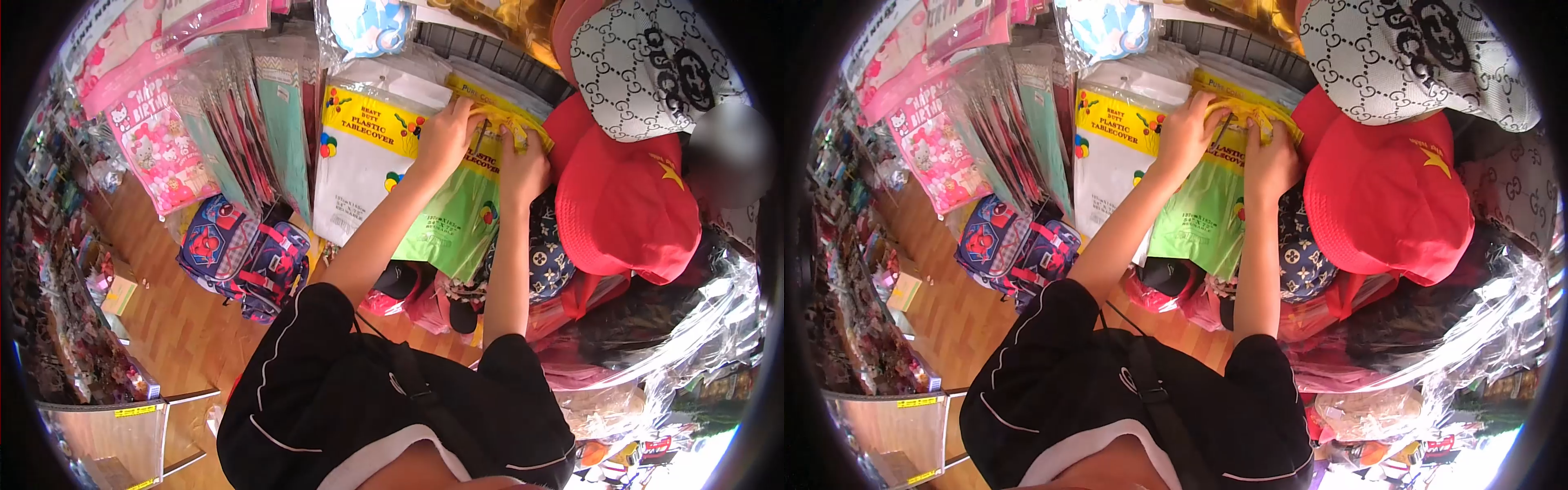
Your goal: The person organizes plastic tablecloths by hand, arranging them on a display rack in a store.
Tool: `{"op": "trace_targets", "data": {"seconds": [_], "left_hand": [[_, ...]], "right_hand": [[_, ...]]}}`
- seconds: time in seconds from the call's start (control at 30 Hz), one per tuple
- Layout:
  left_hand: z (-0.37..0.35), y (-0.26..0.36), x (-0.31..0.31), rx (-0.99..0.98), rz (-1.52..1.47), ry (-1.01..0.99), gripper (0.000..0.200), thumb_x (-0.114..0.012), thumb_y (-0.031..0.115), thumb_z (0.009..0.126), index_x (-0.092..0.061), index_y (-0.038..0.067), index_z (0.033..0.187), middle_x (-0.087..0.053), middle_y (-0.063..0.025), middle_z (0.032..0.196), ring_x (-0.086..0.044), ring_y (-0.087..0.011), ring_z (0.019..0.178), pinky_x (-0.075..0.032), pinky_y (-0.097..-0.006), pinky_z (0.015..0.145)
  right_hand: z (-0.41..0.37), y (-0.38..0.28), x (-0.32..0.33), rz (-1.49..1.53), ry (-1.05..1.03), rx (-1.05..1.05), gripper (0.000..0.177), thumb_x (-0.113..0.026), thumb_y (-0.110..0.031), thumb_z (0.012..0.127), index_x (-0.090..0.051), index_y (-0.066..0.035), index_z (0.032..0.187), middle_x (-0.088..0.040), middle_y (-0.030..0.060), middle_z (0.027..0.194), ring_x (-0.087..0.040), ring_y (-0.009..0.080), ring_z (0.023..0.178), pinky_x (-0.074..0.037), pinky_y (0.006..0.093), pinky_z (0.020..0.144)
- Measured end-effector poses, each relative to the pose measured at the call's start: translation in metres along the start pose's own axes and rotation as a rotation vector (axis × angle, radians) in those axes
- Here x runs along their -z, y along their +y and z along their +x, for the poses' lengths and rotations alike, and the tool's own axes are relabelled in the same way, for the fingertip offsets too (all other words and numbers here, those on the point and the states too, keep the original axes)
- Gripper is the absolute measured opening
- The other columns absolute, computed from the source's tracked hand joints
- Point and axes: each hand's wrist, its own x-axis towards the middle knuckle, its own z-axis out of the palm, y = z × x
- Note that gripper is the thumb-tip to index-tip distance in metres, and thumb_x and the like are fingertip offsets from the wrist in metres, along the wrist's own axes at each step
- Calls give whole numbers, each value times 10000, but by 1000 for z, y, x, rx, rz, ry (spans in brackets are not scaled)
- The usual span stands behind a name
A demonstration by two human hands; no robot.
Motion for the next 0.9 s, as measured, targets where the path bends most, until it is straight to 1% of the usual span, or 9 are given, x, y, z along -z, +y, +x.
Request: {"op": "trace_targets", "data": {"seconds": [0.17,0.33,0.43,0.47,0.5,0.57,0.63,0.7,0.9], "left_hand": [[-39,6,55,-229,-282,-31,193,-578,-7,740,-563,7,931,-588,-136,925,-587,-270,824,-473,-303,702],[-155,-37,123,63,-137,-23,200,-550,46,757,-549,36,957,-588,-104,910,-570,-266,861,-455,-353,744],[-252,-71,177,497,133,-441,384,-561,184,773,-473,11,1104,-502,-173,1109,-463,-307,1053,-356,-390,913],[-272,-61,212,625,268,-676,435,-542,293,785,-473,29,1123,-490,-177,1131,-446,-324,1065,-368,-395,896],[-307,-79,239,716,404,-1221,493,-534,367,780,-450,61,1157,-492,-177,1128,-455,-337,1046,-382,-400,864],[-399,-104,293,1158,150,-1578,541,-551,407,758,-433,84,1176,-533,-178,1060,-502,-327,987,-407,-405,813],[-471,-57,350,1469,537,-844,533,-568,410,740,-465,73,1140,-586,-164,937,-555,-302,893,-435,-392,770],[-558,-37,384,1623,599,-230,491,-582,390,726,-510,63,1085,-602,-160,891,-575,-294,847,-449,-378,753],[-715,34,430,2139,795,323,459,-593,344,690,-519,41,1026,-568,-199,976,-551,-334,908,-436,-418,790]], "right_hand": [[-7,1,0,50,-18,1,298,-593,-315,754,-560,-77,931,-596,147,839,-582,321,725,-466,375,590],[-21,1,-8,8,306,242,432,-662,-234,711,-494,-66,1072,-509,139,1023,-477,314,969,-412,391,788],[-35,-11,1,-122,434,331,567,-744,-346,592,-529,-106,1058,-459,186,1059,-459,369,968,-396,471,780],[-49,-13,-4,-236,511,322,543,-729,-367,600,-551,-128,1054,-420,195,1123,-435,377,1006,-370,488,829],[-63,-11,-12,-105,572,407,476,-699,-412,633,-585,-166,1024,-391,181,1170,-400,378,1056,-334,499,880],[-88,0,-27,-229,463,562,365,-654,-388,698,-611,-171,988,-401,139,1188,-405,322,1086,-312,464,923],[-91,7,-57,243,114,711,315,-603,-346,760,-602,-140,999,-498,132,1071,-465,277,1025,-360,435,863],[-95,-5,-56,-187,159,892,376,-582,-377,771,-563,-132,1055,-497,131,1043,-467,298,986,-384,436,792],[-130,-38,-90,-151,229,651,446,-574,-438,749,-549,-107,1047,-464,109,1017,-458,267,935,-366,411,763]]}}
